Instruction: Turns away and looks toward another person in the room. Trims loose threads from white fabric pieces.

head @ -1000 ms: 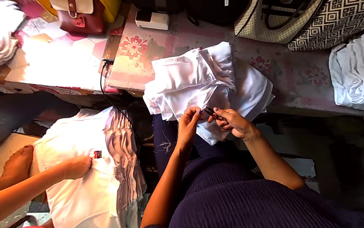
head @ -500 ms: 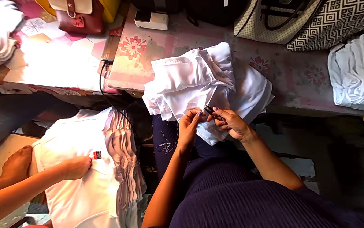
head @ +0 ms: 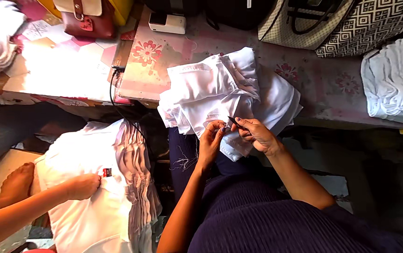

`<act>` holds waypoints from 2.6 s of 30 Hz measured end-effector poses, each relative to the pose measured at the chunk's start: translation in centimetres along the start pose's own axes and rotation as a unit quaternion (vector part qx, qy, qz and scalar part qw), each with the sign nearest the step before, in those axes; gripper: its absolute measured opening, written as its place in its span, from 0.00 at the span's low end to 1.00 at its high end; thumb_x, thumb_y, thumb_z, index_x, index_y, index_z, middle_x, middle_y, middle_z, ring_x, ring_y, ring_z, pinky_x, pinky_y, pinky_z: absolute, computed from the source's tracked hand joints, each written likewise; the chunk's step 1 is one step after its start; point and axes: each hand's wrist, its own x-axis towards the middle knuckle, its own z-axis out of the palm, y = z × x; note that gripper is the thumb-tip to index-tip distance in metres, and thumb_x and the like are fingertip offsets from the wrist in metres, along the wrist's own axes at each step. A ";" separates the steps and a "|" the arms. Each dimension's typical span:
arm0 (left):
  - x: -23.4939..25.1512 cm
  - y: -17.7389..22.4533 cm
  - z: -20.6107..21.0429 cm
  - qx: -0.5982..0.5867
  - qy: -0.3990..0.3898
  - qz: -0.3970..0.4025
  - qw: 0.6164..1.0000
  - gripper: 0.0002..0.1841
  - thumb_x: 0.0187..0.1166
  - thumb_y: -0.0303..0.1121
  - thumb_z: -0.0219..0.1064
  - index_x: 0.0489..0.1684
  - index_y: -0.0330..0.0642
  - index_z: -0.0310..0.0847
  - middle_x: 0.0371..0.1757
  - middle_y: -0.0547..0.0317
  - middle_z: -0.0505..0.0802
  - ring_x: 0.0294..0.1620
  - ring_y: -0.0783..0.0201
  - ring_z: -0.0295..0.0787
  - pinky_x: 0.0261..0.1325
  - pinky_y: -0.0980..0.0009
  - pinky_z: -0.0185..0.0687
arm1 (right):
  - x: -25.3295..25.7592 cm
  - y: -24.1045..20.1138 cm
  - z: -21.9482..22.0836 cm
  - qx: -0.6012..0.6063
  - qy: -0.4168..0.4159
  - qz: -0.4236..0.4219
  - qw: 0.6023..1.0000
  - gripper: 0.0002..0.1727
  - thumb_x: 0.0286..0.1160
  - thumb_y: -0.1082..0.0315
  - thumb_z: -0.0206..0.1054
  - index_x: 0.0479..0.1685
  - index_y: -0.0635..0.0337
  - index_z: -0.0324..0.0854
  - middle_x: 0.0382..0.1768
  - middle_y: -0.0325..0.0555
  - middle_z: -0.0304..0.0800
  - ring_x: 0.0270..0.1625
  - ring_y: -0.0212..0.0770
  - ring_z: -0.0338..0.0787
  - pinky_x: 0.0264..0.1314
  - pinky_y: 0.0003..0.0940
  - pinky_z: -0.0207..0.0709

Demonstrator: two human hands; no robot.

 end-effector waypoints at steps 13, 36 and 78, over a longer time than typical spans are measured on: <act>-0.8 -0.1 -0.5 -0.107 0.080 -0.049 0.990 0.07 0.84 0.20 0.56 0.44 0.35 0.80 0.41 0.59 0.94 0.46 0.65 0.93 0.59 0.64 0.89 | 1.8 1.8 1.8 -0.580 0.222 -0.449 0.642 0.10 0.68 0.69 0.73 0.44 0.66 0.90 0.31 0.50 0.94 0.25 0.47 0.91 0.24 0.43 0.81; -2.4 2.9 -8.1 0.428 0.135 0.000 0.894 0.12 0.81 0.25 0.63 0.52 0.27 0.89 0.54 0.36 0.91 0.44 0.51 0.92 0.51 0.57 0.88 | 3.1 2.2 1.2 -0.679 0.194 -0.393 0.589 0.21 0.62 0.58 0.81 0.46 0.67 0.88 0.35 0.57 0.92 0.28 0.55 0.91 0.28 0.51 0.80; 2.4 1.4 0.7 0.082 0.052 -0.024 0.995 0.05 0.79 0.23 0.70 0.45 0.31 0.89 0.32 0.57 0.95 0.25 0.71 0.91 0.35 0.72 0.91 | 1.5 0.1 1.6 -0.052 0.083 -0.100 0.990 0.03 0.83 0.73 0.65 0.44 0.61 0.84 0.20 0.30 0.77 0.14 0.20 0.63 0.17 0.15 0.59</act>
